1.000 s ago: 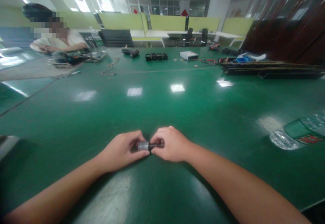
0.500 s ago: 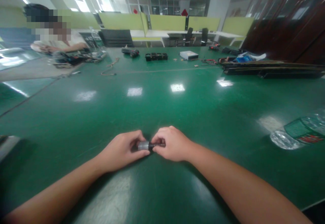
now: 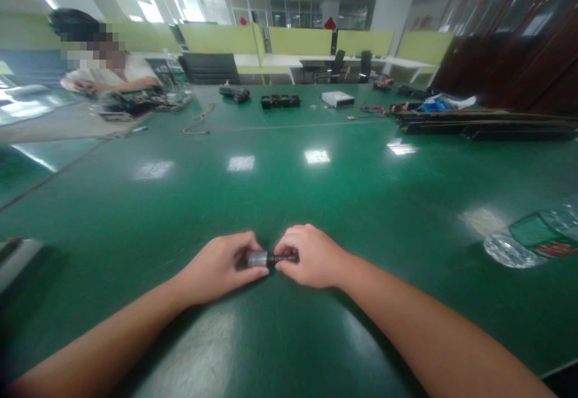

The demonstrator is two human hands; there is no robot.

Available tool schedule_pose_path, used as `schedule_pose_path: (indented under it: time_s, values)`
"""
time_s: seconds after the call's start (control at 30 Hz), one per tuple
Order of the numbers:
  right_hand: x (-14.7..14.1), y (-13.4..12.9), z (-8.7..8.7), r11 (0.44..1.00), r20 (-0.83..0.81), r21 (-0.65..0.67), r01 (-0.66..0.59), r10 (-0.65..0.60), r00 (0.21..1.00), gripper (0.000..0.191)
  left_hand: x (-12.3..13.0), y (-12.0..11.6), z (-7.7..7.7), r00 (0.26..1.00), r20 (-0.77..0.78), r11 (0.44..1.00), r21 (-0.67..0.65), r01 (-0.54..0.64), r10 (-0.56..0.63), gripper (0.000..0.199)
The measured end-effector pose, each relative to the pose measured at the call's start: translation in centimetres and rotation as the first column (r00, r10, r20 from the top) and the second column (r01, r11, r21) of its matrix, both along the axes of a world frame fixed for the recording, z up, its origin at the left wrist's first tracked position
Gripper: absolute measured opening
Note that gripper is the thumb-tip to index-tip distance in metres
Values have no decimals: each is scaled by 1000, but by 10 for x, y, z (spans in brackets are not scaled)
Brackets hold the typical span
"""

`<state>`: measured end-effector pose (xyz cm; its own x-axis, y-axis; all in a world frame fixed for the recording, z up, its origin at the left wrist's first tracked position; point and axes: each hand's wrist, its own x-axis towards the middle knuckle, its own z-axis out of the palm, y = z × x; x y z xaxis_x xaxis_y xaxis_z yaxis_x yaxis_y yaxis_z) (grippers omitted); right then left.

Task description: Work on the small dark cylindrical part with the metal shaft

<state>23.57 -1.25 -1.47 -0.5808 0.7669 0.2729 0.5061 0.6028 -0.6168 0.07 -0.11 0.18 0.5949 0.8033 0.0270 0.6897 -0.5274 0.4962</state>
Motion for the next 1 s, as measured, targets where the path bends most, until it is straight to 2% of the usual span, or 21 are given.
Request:
schedule_pose_path:
  time_s: [1.0]
  values:
    - [9, 3, 0, 1000, 49, 19, 12, -13, 999, 9, -1, 1, -2, 1000, -13, 1000, -2, 4, -4, 32]
